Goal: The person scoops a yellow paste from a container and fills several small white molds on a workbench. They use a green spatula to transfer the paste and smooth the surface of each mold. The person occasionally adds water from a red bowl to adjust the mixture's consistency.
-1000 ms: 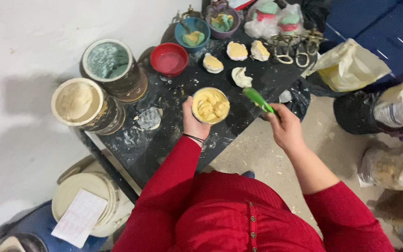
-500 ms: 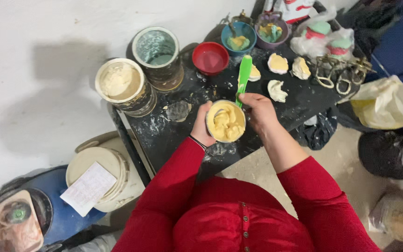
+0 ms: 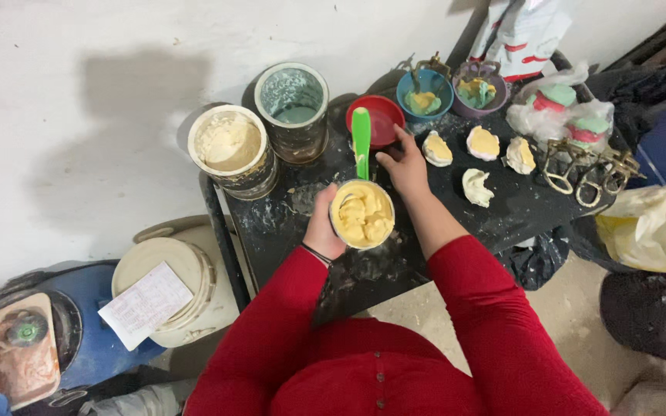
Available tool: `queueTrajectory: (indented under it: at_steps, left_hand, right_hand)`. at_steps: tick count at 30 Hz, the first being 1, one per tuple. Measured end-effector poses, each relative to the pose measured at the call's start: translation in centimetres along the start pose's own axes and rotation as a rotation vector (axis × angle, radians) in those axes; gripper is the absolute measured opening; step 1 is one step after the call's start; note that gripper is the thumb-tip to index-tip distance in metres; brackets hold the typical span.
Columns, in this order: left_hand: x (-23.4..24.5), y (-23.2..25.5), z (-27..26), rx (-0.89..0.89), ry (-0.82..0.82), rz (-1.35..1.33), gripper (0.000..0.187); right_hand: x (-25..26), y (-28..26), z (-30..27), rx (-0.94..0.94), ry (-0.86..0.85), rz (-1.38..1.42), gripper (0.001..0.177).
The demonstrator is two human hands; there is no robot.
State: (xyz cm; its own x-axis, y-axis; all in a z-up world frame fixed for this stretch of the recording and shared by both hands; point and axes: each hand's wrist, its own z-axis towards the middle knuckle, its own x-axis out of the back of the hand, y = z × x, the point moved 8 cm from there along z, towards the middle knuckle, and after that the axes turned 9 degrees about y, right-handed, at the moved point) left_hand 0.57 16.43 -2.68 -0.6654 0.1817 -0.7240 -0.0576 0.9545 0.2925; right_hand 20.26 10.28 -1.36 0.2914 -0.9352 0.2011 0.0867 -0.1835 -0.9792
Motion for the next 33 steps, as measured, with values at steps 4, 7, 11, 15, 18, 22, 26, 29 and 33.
queueTrajectory:
  at_steps: [4, 7, 11, 15, 18, 22, 26, 29, 33]
  left_hand:
    - [-0.9, 0.9, -1.1, -0.031, 0.001, 0.039, 0.067]
    - [-1.5, 0.6, -1.8, -0.038, 0.001, 0.003, 0.069]
    - [-2.6, 0.5, -1.9, -0.045, -0.005, -0.025, 0.069]
    - [-2.8, -0.2, -0.8, -0.056, -0.05, -0.019, 0.073]
    - [-3.4, -1.8, 0.9, -0.044, -0.087, -0.03, 0.076]
    - [-5.5, -3.9, -0.1, -0.02, -0.12, 0.005, 0.072]
    - [-6.8, -6.8, -0.1, 0.015, -0.188, 0.06, 0.072]
    - [-6.8, -8.5, 0.8, 0.001, -0.222, 0.094, 0.068]
    - [-8.2, -9.9, -0.1, -0.03, -0.248, 0.141, 0.06]
  right_hand:
    - [0.4, 3.9, 2.6, 0.04, 0.116, -0.136, 0.043]
    - [1.3, 4.8, 2.5, 0.13, 0.145, -0.172, 0.022]
    - [5.1, 2.3, -0.2, 0.195, 0.165, -0.259, 0.019]
    - [11.1, -3.7, -5.2, 0.351, 0.184, -0.13, 0.021]
    - [16.3, -7.0, -8.5, 0.388, 0.215, -0.237, 0.02]
    - [22.1, -10.9, -13.5, 0.34, 0.273, -0.269, 0.03]
    - [26.0, -12.8, -17.6, 0.295, 0.343, -0.34, 0.031]
    - [28.0, -13.4, -20.0, 0.249, 0.354, -0.389, 0.027]
    - [29.0, -13.9, -21.8, 0.189, 0.383, -0.339, 0.028]
